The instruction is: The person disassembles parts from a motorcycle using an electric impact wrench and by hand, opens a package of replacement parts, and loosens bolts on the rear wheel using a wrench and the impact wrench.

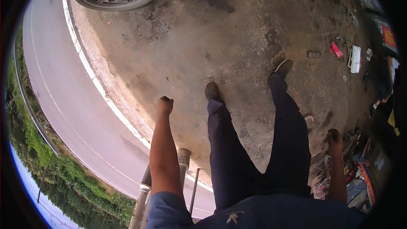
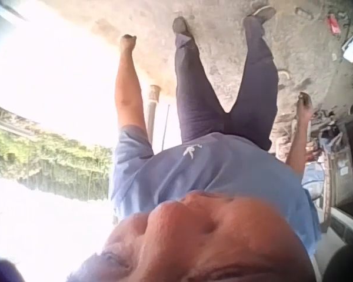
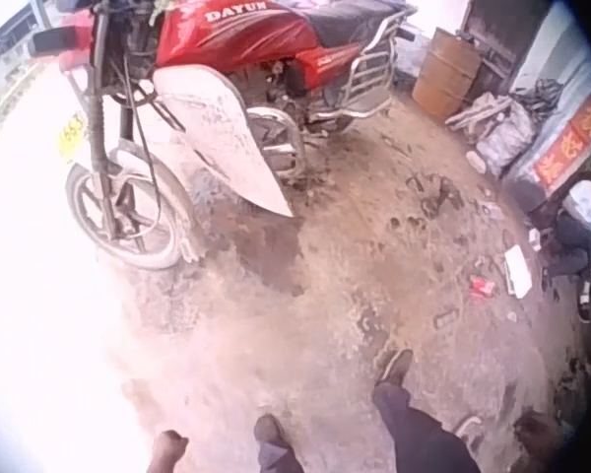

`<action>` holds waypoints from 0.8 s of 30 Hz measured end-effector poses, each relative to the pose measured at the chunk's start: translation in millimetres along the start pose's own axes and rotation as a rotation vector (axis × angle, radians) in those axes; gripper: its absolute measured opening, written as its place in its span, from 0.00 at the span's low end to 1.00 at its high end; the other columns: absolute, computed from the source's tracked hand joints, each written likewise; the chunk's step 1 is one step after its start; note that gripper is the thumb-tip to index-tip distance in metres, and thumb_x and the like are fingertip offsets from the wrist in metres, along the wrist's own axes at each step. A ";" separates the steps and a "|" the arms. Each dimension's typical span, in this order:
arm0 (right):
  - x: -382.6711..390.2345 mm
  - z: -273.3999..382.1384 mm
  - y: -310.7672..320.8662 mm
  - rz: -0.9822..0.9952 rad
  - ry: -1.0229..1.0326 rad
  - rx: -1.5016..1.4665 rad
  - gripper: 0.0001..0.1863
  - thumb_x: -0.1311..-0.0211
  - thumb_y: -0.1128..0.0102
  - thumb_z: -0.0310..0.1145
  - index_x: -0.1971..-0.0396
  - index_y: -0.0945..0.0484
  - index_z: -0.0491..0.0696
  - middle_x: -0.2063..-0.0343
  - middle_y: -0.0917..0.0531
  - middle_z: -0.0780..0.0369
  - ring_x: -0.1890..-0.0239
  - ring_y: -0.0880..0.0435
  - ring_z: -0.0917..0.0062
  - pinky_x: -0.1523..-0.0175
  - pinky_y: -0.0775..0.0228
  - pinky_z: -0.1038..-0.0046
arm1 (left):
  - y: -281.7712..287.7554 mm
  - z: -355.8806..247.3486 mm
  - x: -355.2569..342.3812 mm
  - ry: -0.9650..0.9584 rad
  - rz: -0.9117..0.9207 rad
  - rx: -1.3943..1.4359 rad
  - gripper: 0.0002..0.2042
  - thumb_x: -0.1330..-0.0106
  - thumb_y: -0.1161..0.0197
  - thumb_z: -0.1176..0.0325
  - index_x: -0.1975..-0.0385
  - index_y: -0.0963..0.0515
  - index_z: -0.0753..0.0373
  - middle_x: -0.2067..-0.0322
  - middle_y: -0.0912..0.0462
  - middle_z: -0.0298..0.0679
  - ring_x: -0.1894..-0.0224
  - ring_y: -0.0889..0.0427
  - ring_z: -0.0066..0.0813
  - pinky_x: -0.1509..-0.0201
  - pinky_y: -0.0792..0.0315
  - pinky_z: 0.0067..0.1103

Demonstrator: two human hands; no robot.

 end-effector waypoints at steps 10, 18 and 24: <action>-114.6 251.4 -405.8 0.625 -0.077 -0.397 0.13 0.30 0.38 0.28 0.49 0.22 0.42 0.59 0.17 0.64 0.57 0.18 0.80 0.49 0.25 0.76 | -177.1 59.9 -271.1 0.134 -0.274 -0.088 0.21 0.31 0.39 0.51 0.51 0.22 0.64 0.58 0.15 0.59 0.52 0.17 0.63 0.51 0.23 0.47; -147.4 248.3 -413.8 0.988 0.094 -0.117 0.12 0.27 0.42 0.38 0.54 0.22 0.45 0.62 0.18 0.56 0.61 0.16 0.65 0.55 0.26 0.66 | -147.9 85.6 -311.2 0.108 -0.285 -0.314 0.09 0.42 0.40 0.63 0.66 0.23 0.60 0.64 0.14 0.52 0.63 0.15 0.56 0.62 0.25 0.48; -193.5 273.9 -394.1 0.769 0.320 -0.194 0.12 0.29 0.42 0.38 0.56 0.22 0.45 0.62 0.16 0.54 0.58 0.17 0.56 0.53 0.26 0.61 | -183.4 -121.3 -213.6 -0.189 0.032 0.297 0.09 0.39 0.36 0.64 0.63 0.14 0.59 0.67 0.11 0.46 0.63 0.12 0.47 0.58 0.21 0.38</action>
Point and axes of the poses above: each hand's wrist, its own x-axis away from the middle knuckle, its own y-axis out of the back of the hand, z = x × y, the point moved 1 cm from there along -x, towards the middle knuckle
